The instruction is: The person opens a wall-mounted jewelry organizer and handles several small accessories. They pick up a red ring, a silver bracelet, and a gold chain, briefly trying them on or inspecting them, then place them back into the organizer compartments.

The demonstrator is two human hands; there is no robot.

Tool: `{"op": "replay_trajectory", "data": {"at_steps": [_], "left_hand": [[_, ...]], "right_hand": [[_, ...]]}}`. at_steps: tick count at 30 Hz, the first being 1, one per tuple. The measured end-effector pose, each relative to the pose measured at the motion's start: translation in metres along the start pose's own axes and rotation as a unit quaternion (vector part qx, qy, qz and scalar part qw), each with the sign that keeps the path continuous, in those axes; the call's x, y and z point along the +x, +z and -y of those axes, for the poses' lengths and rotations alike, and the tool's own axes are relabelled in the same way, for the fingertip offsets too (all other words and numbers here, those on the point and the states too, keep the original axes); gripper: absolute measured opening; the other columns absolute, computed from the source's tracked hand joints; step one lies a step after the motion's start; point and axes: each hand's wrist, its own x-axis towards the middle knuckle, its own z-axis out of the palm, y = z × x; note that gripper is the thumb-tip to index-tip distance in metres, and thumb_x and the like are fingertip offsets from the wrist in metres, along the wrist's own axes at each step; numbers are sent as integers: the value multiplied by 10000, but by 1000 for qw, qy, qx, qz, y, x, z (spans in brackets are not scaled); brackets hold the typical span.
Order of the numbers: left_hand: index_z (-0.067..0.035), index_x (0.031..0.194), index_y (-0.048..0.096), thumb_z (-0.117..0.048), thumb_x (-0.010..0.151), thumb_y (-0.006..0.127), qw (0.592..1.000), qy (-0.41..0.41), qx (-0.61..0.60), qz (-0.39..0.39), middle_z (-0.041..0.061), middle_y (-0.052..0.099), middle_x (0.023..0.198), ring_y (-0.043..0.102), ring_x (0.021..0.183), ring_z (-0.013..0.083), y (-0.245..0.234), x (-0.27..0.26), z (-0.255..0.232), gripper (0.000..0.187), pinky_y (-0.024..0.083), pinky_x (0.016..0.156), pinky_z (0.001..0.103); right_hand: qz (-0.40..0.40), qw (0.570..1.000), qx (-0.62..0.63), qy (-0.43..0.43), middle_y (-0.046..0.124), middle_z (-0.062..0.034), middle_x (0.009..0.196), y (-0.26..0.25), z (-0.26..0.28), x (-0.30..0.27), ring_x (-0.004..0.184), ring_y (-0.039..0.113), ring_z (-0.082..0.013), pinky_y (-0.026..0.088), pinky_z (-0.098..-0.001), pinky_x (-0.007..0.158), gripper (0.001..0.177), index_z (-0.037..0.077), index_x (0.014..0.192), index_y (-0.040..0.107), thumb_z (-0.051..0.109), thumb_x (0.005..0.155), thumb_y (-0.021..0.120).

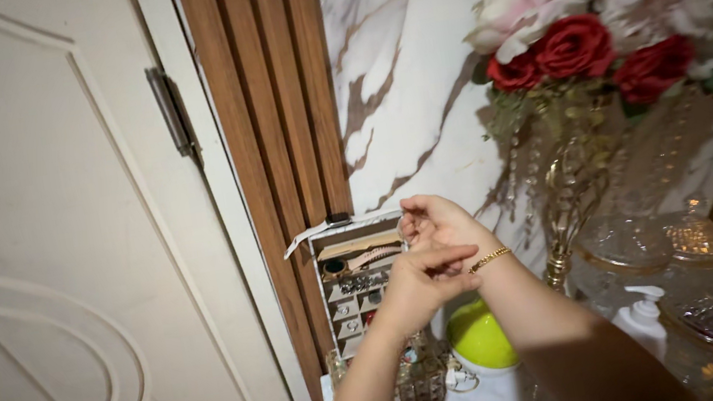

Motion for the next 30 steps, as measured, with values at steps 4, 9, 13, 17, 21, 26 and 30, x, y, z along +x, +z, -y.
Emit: {"op": "replay_trajectory", "data": {"at_steps": [4,9,13,17,21,26,30], "left_hand": [[-55,1063,818,-71,784,855,993,64,63,-83,41,650,972,611,862,122,27,-9,-15,282,522,787,235],[-36,943,784,-114,832,814,989,41,102,-96,20,661,911,612,789,122,39,-7,-31,139,508,709,241],[-22,915,744,-121,847,820,995,15,94,1,25,627,906,563,777,97,38,-12,-36,142,479,688,231],[-58,911,727,-135,856,814,992,-122,6,35,1,637,760,515,654,65,37,-17,-29,129,414,583,214],[-54,953,720,-134,874,807,987,-99,-94,87,-53,685,800,571,701,17,38,-18,-13,142,457,633,174],[-23,1004,736,-179,941,773,979,-119,-85,144,-25,659,772,547,648,47,37,-19,0,172,441,577,201],[-21,1105,703,-161,976,728,966,-135,-146,164,-14,674,866,565,716,50,35,-24,0,192,461,630,199]], "right_hand": [[-25,998,51,-13,564,-50,656,-4,9,-2,572,548,-163,488,-261,532,152,76,861,540,128,933,663],[-53,995,76,-41,573,-71,689,-11,18,-11,572,554,-166,498,-262,528,155,47,882,529,102,905,672],[-106,991,66,-57,571,-77,711,-12,18,-17,573,554,-177,505,-267,532,176,27,903,534,92,902,699],[-113,991,31,-58,573,-76,721,-16,14,-22,577,558,-175,505,-269,527,177,20,906,533,85,907,697],[-92,993,-7,-73,573,-71,709,-21,8,-25,573,566,-179,509,-273,508,144,23,910,555,96,902,679],[-92,993,-14,-77,577,-72,710,-20,1,-28,580,571,-175,511,-272,509,134,21,932,567,93,913,678],[-81,994,-3,-73,601,-61,735,-11,-1,-37,591,579,-169,525,-255,536,120,37,941,576,96,919,679]]}}
